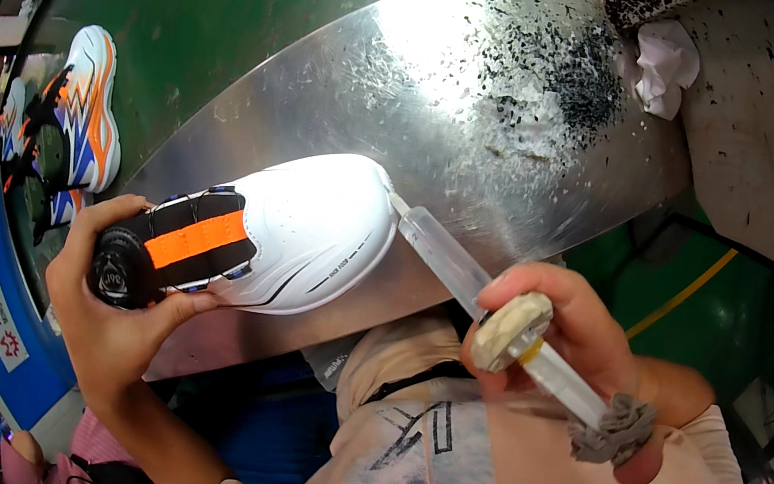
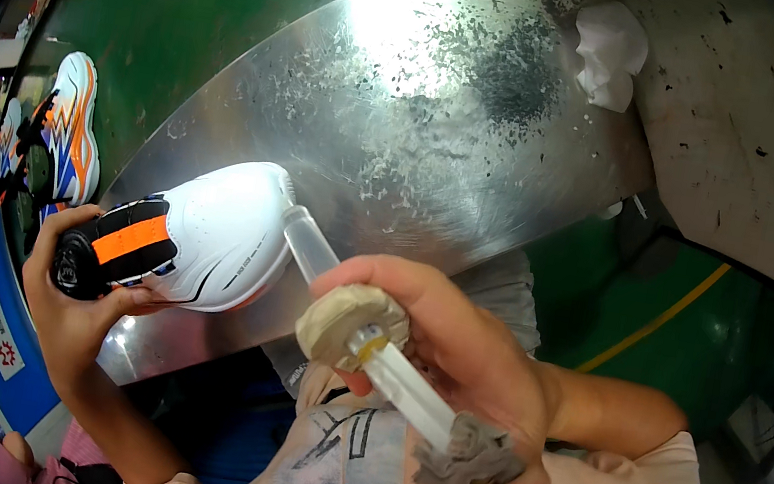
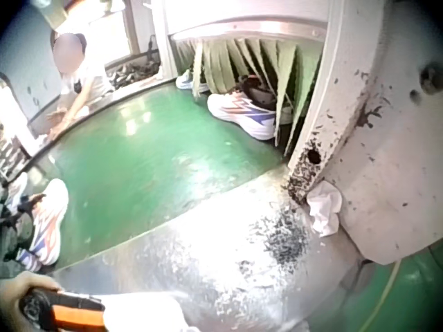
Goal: The person applies liquid from a syringe-style tool to the side seams of several shoes on a conveyor belt and rubs the liquid into the material by hand.
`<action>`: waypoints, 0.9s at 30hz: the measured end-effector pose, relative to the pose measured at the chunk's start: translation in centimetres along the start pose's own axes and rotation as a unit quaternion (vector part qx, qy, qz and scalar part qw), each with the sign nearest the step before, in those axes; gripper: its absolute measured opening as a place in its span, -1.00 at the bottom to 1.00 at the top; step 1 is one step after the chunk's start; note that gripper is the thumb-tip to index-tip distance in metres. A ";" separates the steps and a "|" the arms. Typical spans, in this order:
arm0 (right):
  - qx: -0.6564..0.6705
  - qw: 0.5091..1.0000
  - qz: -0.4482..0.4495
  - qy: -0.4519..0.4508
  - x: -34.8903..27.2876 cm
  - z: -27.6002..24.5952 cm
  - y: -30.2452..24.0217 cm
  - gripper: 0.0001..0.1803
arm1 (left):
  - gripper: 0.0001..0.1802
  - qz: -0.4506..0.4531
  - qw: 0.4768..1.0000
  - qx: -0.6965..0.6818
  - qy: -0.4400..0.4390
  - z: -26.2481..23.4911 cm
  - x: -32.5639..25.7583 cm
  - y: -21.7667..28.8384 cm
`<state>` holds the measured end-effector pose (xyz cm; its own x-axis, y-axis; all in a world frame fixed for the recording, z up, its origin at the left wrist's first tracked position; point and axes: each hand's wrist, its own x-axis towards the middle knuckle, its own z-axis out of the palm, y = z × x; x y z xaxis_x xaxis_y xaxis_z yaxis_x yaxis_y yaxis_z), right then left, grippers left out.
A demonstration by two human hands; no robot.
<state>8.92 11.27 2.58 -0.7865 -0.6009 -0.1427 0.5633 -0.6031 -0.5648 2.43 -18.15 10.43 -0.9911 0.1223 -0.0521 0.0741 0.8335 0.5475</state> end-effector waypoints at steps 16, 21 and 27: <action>-0.325 0.925 -0.114 -0.163 1.5 -2.3 -2.0 0.26 | -0.36 -0.075 0.980 -0.129 -0.134 -1.5 6.3 -3.3; -0.322 0.944 -0.030 -0.059 2.4 -4.2 -3.9 0.23 | -0.35 -0.077 0.967 -0.234 0.064 2.3 16.3 -3.4; -0.172 0.985 -0.001 0.022 2.6 -6.5 -1.8 0.25 | -0.11 -0.049 0.990 -0.024 0.132 14.7 27.1 1.4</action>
<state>4.22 14.24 -2.07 -0.8025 -0.5712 -0.1723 0.4482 -0.3866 -0.8060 -22.74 -5.77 -2.50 -0.9881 -0.1077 0.1098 -0.0225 0.8074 0.5896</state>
